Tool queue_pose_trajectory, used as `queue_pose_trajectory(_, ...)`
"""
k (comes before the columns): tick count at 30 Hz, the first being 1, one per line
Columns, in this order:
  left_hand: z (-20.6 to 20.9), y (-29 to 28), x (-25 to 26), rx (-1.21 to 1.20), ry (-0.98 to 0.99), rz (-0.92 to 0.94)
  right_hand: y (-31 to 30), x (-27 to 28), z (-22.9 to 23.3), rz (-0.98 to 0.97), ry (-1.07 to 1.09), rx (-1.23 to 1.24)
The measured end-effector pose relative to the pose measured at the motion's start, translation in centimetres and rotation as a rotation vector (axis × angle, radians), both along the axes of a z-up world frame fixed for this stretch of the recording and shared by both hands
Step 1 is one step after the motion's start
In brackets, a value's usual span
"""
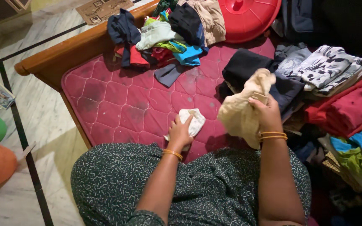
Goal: The person sits on a bed and folds various pieces of clothing by hand, including shirts, pants, and undergarments. They pick up each item, smooth it out, fold it neatly, and place it into a growing stack on the bed.
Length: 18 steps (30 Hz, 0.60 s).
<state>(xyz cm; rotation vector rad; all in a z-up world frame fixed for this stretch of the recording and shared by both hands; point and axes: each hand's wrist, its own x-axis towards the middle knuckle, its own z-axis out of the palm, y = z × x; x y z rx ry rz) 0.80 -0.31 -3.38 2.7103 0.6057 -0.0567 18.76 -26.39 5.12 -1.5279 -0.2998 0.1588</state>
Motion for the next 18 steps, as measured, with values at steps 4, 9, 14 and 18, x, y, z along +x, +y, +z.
queue_pose_trajectory(4,-3.0,2.9,1.4,-0.185,-0.179,0.165,1.1,-0.1,0.1,0.009,0.109,0.103)
queue_pose_trajectory(9,-0.2,9.6,-0.8,0.362,-0.337,0.576,3.0,-2.6,2.1,-0.081,-0.183,0.013)
queue_pose_trajectory(14,-1.2,10.5,0.1,-0.218,-0.768,0.52,5.9,-6.1,2.3,-0.179,-0.886,-0.38)
queue_pose_trajectory(18,-6.3,11.2,3.1,-1.523,-0.663,0.655,10.2,-8.6,-1.4,0.088,-0.913,-0.833)
